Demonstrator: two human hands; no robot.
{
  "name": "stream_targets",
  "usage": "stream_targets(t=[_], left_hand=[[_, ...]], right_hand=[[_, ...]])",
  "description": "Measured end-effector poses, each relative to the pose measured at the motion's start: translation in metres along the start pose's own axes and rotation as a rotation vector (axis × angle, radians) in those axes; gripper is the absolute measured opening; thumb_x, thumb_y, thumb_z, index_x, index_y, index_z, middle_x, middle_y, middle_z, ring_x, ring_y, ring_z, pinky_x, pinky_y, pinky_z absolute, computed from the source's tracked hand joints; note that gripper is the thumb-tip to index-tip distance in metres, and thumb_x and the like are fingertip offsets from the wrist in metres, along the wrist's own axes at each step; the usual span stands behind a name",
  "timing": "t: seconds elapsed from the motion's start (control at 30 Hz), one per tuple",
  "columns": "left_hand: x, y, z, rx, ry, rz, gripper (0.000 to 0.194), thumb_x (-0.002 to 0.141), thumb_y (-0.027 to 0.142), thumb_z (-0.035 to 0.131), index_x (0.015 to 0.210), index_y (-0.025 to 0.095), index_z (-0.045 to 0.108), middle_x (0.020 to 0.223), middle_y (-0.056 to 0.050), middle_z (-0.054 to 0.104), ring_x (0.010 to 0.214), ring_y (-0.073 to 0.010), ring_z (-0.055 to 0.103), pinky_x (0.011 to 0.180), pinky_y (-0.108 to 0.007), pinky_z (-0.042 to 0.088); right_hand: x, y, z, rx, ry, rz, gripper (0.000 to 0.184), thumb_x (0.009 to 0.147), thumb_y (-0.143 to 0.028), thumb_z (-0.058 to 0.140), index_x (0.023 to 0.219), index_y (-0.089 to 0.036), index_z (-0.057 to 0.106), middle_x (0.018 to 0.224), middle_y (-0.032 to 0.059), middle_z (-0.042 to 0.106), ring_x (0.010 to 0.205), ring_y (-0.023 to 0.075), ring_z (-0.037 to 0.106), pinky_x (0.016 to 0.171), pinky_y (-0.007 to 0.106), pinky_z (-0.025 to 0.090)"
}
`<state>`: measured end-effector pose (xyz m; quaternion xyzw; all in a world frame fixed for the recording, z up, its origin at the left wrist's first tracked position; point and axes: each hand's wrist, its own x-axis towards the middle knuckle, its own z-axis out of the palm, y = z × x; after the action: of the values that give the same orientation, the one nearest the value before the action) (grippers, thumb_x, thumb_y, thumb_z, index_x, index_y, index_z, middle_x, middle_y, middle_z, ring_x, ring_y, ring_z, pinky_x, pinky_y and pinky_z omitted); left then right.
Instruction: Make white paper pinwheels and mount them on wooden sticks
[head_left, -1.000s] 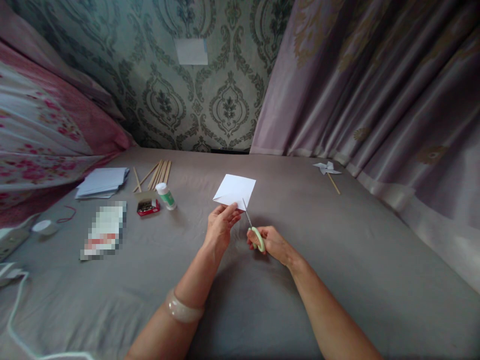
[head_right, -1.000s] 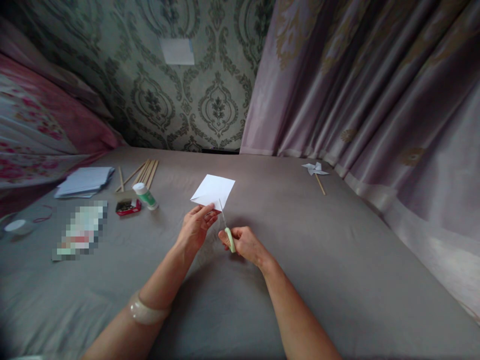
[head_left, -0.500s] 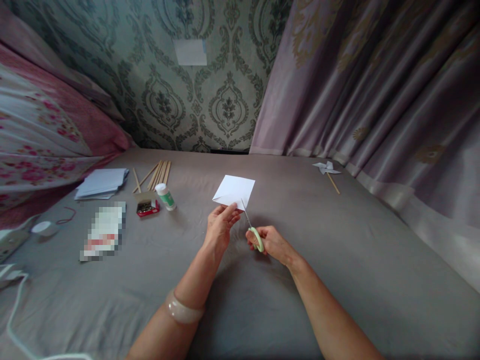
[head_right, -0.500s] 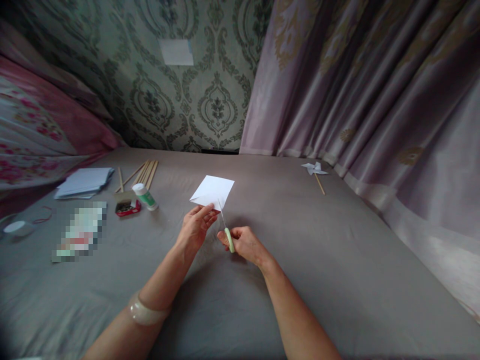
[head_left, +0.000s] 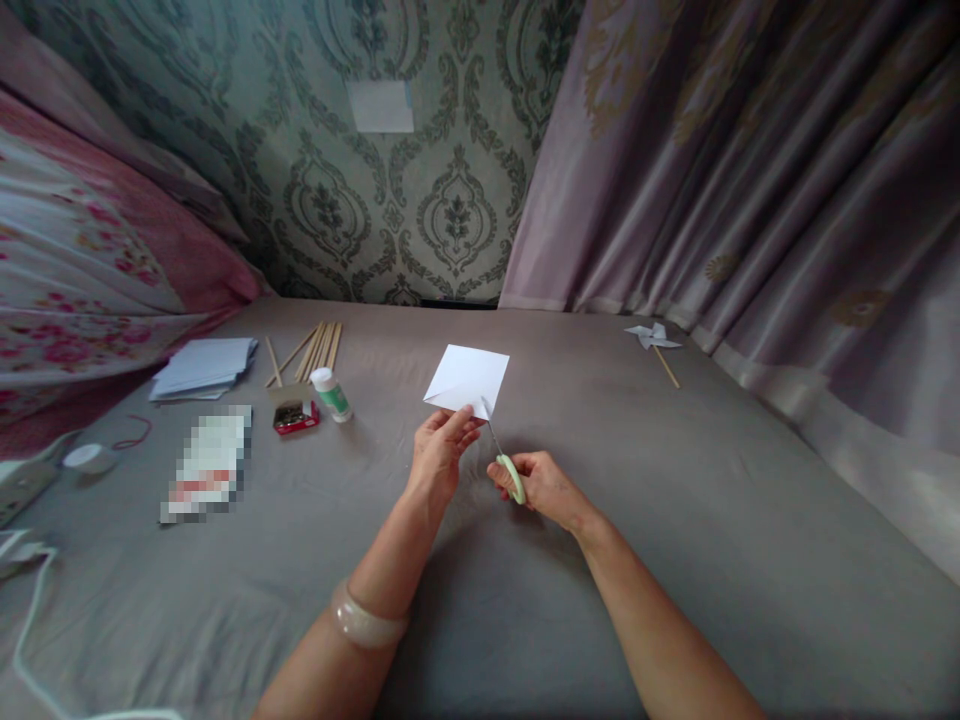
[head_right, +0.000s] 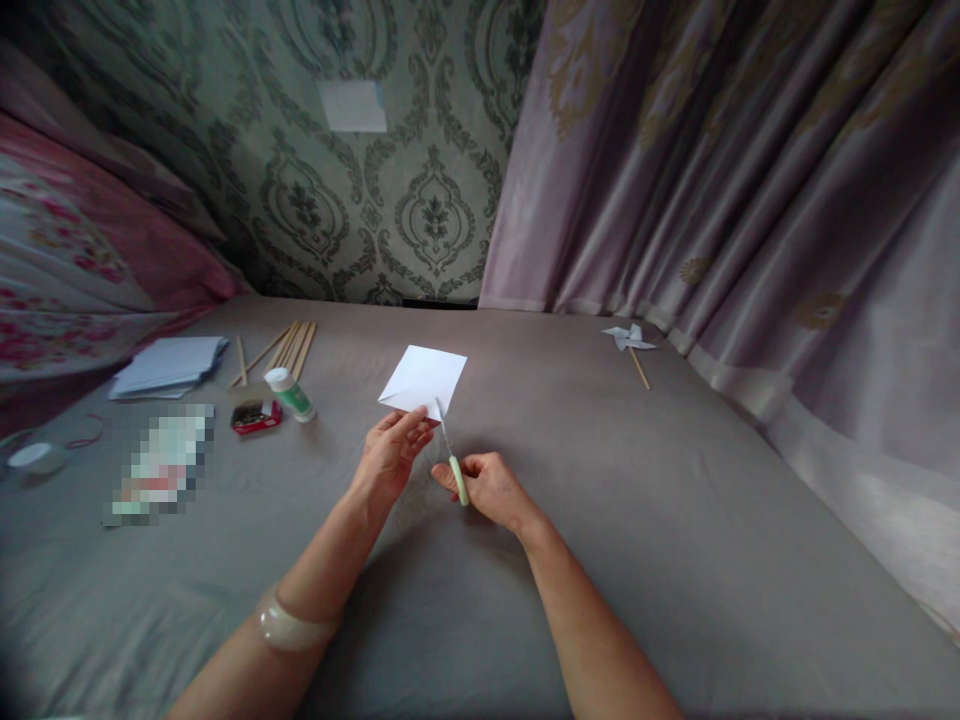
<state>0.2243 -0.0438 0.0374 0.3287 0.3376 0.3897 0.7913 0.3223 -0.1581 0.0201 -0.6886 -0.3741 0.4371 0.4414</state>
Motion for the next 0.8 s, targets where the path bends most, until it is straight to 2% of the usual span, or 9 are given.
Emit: stream_targets(t=[0.33, 0.8], left_hand=[[-0.0012, 0.0015, 0.0016, 0.018, -0.005, 0.019, 0.032, 0.05, 0.03, 0.083, 0.058, 0.014, 0.057, 0.057, -0.001, 0.061, 0.064, -0.013, 0.063, 0.062, -0.023, 0.045], [-0.0044, -0.0026, 0.0011, 0.088, -0.073, 0.056, 0.029, 0.055, 0.033, 0.081, 0.062, 0.014, 0.06, 0.06, -0.002, 0.063, 0.066, -0.0136, 0.064, 0.061, -0.023, 0.046]], right_hand=[[-0.0012, -0.0045, 0.0015, -0.023, 0.032, -0.017, 0.051, 0.062, -0.064, 0.068, 0.057, -0.014, 0.058, 0.05, -0.0025, 0.052, 0.045, 0.0061, 0.037, 0.045, 0.021, 0.029], [-0.0025, -0.0068, 0.0007, -0.007, 0.07, -0.01, 0.051, 0.06, -0.064, 0.069, 0.057, -0.014, 0.057, 0.051, -0.0016, 0.053, 0.045, 0.0067, 0.037, 0.043, 0.022, 0.027]])
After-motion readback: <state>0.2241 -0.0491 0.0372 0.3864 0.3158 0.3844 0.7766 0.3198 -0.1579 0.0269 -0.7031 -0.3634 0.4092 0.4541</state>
